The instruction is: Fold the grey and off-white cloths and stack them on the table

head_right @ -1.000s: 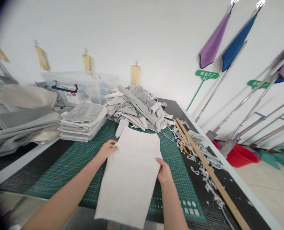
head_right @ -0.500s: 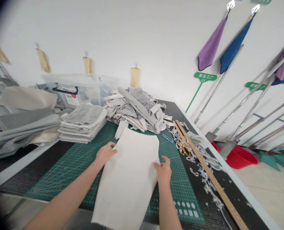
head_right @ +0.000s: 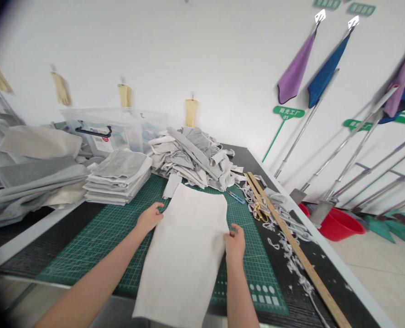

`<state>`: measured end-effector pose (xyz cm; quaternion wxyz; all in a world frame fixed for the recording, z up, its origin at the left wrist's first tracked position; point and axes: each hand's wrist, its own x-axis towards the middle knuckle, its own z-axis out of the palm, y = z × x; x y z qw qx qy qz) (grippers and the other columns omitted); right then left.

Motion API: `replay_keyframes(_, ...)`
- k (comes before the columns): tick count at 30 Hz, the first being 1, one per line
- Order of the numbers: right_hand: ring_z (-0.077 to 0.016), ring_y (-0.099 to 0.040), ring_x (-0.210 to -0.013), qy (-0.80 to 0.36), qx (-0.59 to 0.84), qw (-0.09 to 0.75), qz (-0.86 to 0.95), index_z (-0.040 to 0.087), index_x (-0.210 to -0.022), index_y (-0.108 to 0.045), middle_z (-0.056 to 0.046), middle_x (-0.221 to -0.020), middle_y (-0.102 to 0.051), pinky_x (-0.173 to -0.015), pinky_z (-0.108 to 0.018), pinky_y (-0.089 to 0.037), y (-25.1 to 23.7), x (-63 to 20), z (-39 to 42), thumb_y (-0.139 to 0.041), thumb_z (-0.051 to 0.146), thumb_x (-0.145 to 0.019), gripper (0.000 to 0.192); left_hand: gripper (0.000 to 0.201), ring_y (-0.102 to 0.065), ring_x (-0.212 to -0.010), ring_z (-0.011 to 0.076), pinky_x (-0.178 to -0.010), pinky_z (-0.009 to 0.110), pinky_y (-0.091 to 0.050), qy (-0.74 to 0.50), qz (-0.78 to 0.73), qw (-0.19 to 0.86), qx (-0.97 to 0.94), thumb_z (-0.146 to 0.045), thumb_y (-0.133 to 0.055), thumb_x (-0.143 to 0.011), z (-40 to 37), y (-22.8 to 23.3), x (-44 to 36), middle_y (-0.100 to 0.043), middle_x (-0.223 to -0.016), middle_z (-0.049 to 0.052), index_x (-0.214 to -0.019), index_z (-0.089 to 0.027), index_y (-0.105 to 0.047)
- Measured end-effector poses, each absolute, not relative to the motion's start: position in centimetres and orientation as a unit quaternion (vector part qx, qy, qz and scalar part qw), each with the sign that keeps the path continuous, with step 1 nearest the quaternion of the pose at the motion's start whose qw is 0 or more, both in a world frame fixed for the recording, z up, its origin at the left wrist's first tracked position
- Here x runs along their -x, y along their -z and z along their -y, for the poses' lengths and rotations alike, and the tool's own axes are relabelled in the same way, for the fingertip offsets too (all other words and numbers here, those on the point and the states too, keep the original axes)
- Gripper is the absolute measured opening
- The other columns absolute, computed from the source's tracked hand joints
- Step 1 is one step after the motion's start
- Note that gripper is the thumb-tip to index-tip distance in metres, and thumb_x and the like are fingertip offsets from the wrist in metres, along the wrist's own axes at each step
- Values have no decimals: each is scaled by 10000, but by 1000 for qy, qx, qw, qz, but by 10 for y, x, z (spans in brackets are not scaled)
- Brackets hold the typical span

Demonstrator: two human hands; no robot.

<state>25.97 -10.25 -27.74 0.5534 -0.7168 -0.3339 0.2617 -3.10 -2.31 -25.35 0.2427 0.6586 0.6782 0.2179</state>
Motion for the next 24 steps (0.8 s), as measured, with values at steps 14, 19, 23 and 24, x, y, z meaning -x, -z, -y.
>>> replay_keyframes(14, -134, -500, -545, -97, 815, 374, 432, 196, -956, -466, 50, -575, -493, -551, -227, -349, 269, -262, 107, -485, 241, -567, 392, 356, -508, -638, 116, -525, 190, -305, -201, -662, 215, -689, -146, -454, -632, 24, 255, 33, -548, -679, -36, -971, -253, -474)
replay_keyframes(19, -138, -476, -515, -59, 841, 296, 450, 202, -865, -518, 31, -536, -489, -503, -231, -315, 264, -260, 108, -433, 258, -623, 263, 296, -508, -633, 117, -529, 194, -304, -200, -665, 208, -688, -193, -456, -662, 27, 254, 34, -549, -661, -37, -950, -259, -482)
replay_keyframes(23, -152, -504, -597, -101, 859, 261, 429, 236, -826, -544, -1, -686, -572, -504, -240, -314, 250, -258, 115, -382, 388, -684, 264, 225, -519, -678, 125, -548, 201, -312, -197, -672, 212, -681, -305, -416, -720, 34, 247, 34, -568, -708, -26, -925, -257, -494)
replay_keyframes(24, -159, -511, -635, -106, 861, 255, 427, 246, -822, -550, -6, -744, -581, -515, -246, -319, 245, -258, 120, -360, 414, -695, 284, 217, -521, -691, 131, -547, 206, -312, -191, -683, 210, -673, -342, -390, -735, 39, 245, 35, -574, -734, -21, -899, -256, -504)
